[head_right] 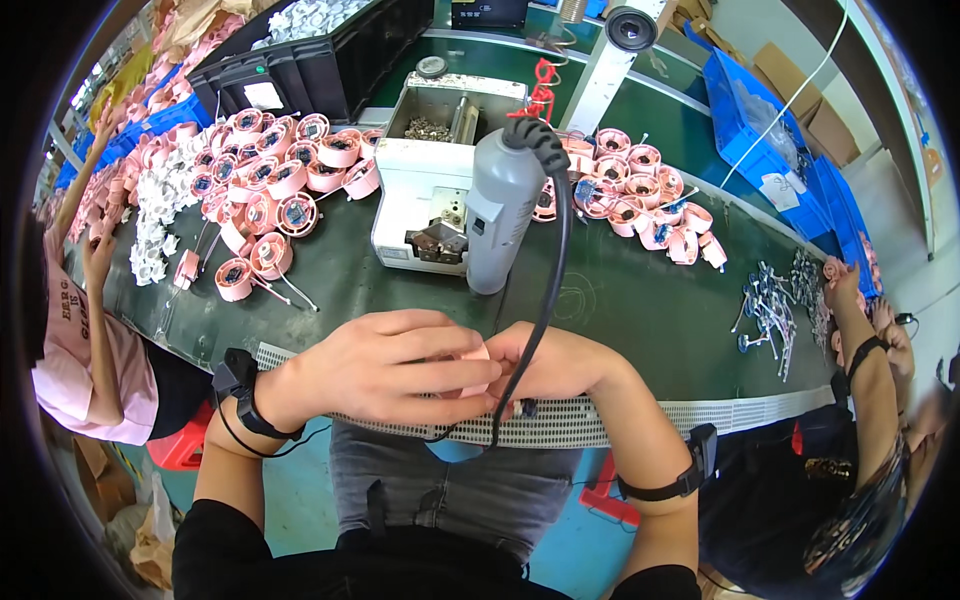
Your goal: Connect wires to plastic electronic components using a handheld electric tool on an assembly line.
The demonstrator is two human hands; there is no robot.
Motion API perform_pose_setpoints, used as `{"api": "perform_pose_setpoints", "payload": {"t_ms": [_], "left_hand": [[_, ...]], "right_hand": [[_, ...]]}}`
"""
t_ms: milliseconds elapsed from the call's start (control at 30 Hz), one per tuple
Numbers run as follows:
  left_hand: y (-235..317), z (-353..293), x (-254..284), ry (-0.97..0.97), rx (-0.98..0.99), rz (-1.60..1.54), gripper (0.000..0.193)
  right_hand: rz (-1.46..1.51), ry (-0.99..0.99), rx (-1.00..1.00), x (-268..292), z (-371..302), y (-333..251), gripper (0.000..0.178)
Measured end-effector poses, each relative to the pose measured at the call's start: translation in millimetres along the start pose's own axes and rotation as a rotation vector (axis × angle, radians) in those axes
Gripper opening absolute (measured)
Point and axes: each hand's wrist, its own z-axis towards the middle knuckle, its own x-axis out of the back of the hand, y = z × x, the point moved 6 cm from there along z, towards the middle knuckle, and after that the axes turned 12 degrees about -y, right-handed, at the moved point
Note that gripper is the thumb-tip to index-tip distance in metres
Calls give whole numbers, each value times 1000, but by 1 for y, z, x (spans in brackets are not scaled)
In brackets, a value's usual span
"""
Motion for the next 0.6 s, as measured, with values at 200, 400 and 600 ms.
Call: {"api": "perform_pose_setpoints", "payload": {"t_ms": [200,400,600], "left_hand": [[-25,-11,-9,-73,252,-27,32],[-25,-13,-18,-113,213,-30,34],[-15,-11,-15,-76,136,104,27]], "right_hand": [[91,518,-146,22,-12,20,16],[-169,653,-146,13,-14,16,18],[-446,726,-332,13,-18,-5,28]]}}
